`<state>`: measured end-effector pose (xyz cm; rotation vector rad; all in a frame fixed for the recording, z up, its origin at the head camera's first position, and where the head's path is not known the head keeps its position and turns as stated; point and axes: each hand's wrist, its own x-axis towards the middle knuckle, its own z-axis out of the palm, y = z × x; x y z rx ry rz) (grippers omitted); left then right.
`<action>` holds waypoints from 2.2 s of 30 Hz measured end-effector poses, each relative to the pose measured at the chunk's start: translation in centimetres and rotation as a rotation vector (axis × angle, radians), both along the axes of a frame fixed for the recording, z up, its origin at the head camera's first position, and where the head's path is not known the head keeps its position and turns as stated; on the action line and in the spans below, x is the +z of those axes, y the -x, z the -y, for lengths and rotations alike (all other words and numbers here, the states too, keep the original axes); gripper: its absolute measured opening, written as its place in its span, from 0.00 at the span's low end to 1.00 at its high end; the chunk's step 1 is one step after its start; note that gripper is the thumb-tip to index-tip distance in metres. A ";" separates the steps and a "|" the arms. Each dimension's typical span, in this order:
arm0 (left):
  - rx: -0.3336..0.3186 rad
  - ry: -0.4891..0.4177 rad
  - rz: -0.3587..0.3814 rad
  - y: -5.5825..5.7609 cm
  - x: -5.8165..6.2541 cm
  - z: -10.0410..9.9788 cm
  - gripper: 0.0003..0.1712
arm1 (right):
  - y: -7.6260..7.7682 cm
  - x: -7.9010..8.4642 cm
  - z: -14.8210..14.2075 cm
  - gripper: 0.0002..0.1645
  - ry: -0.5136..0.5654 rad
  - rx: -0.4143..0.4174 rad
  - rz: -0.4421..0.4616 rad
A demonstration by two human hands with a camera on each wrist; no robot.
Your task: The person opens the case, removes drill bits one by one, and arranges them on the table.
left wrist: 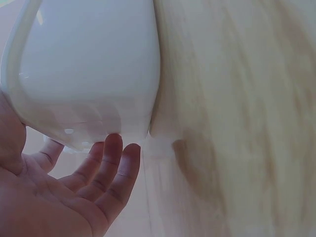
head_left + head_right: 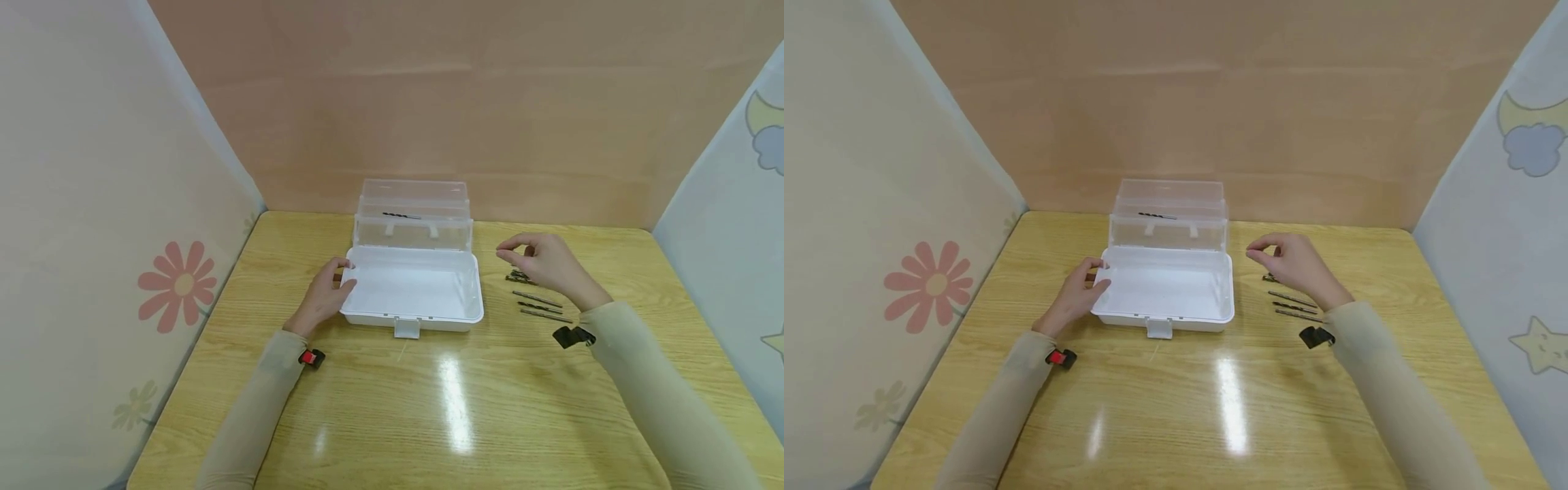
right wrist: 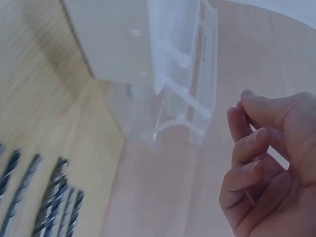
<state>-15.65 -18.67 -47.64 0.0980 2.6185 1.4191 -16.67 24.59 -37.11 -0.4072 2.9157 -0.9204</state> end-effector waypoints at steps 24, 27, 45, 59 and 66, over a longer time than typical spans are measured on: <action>-0.007 -0.017 0.016 0.1 0.2 -0.2 0.22 | 8.1 2.6 7.7 0.23 0.213 0.003 0.147; -0.002 -0.017 0.021 0.1 0.2 -0.1 0.22 | 8.9 2.6 8.7 0.23 0.213 0.015 0.172; 0.010 -0.002 0.031 -0.1 0.1 0.0 0.22 | 11.8 0.0 14.0 0.16 0.243 -0.021 0.168; 0.015 -0.008 0.009 -0.4 0.1 0.0 0.21 | 12.1 -0.9 14.6 0.14 0.139 -0.026 0.195; 0.010 -0.006 0.017 -0.6 0.1 0.1 0.22 | 12.1 -0.9 14.8 0.13 0.055 -0.022 0.195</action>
